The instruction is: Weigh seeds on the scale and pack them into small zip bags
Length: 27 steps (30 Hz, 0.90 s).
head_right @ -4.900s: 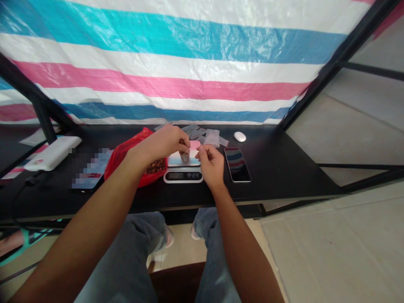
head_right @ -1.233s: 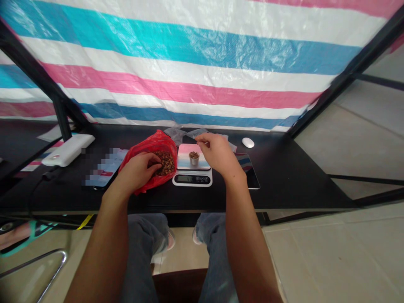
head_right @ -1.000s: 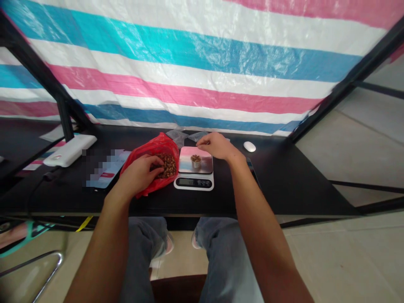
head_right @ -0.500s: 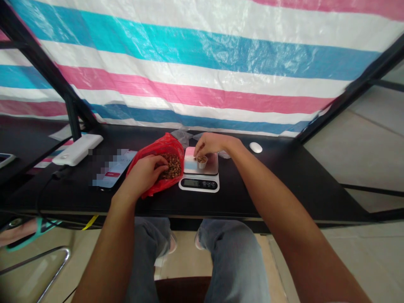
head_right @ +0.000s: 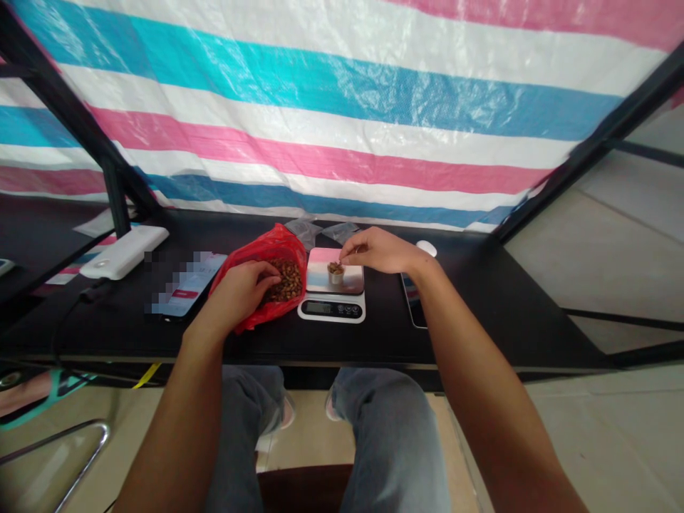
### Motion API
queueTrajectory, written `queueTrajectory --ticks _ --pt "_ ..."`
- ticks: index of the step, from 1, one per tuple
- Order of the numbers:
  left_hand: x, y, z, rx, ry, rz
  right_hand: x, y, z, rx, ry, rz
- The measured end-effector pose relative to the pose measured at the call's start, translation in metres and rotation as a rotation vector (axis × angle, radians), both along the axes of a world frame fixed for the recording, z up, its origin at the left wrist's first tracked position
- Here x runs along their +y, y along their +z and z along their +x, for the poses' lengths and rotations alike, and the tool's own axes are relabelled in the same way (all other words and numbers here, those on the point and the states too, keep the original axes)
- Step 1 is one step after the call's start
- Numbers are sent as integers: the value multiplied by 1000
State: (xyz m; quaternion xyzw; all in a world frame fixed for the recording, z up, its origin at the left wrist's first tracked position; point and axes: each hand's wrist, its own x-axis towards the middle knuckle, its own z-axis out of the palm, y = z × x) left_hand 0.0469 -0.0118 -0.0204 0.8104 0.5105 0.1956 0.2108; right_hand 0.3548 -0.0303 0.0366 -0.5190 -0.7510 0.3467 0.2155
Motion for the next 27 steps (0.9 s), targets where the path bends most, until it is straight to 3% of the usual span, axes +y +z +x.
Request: queueTrajectory --ticks 6,11,14,19,23,27 --pt "-1 1 1 -88 -17 36 -3 -6 -7 47 20 46" --pt "-7 10 6 -288 -43 9 -14 -2 -14 163 -170 240" --pt "-13 16 14 -559 -47 -94 -26 -5 -35 233 -253 350" --pt "-20 15 33 -972 -101 -380 -38 -18 -78 392 -125 354" --pt "-23 10 42 -1122 -166 -532 -39 -21 -89 397 -93 419" --pt "-24 13 45 -1124 -122 -602 -41 -15 -83 295 -124 503"
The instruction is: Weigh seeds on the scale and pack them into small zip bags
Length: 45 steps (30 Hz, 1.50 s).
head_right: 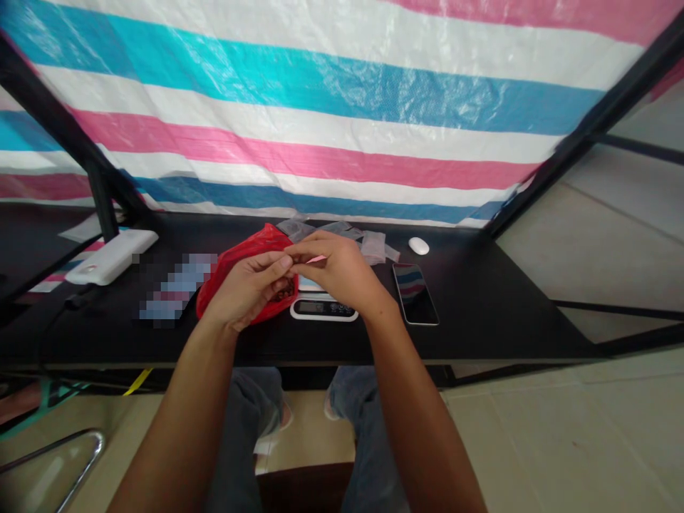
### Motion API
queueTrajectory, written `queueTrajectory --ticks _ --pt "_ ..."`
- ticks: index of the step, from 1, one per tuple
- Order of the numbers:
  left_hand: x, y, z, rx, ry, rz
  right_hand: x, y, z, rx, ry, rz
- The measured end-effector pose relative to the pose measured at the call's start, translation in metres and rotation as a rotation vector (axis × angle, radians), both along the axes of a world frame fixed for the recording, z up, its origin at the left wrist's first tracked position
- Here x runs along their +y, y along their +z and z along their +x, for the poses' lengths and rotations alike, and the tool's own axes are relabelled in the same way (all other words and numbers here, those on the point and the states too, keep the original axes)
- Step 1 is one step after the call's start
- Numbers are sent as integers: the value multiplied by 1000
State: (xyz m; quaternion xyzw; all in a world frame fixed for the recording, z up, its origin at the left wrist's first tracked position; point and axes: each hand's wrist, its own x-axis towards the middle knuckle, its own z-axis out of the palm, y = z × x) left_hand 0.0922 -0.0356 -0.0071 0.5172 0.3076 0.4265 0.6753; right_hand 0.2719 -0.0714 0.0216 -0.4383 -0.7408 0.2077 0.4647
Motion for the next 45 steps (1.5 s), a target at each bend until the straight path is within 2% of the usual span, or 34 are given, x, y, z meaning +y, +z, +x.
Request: queueTrajectory --ticks 7,10,15,18,23,27,30,34,39,45 --pt "5 0 13 71 86 -45 -8 9 11 -121 -128 -21" --pt "6 -2 24 69 112 -3 -11 6 18 -77 -139 -44" --pt "4 0 30 110 53 128 -12 -3 30 -9 -228 -85" --pt "7 5 16 292 140 287 -12 -8 37 -45 -296 -72" --pt "17 7 -22 683 242 474 -8 -18 42 -100 -255 -148" --pt "27 -4 -45 1004 153 582 -5 -22 41 -116 -223 -182" --pt "32 -13 -50 1133 48 636 -4 -22 40 -184 -235 -183" --pt "35 -18 -49 1194 37 667 -3 -21 38 -276 -270 -168" --pt "38 -23 -47 1193 23 624 -2 -21 37 -319 -259 -175" --pt "38 -25 -48 1150 48 607 -4 -22 36 -237 -315 -201"
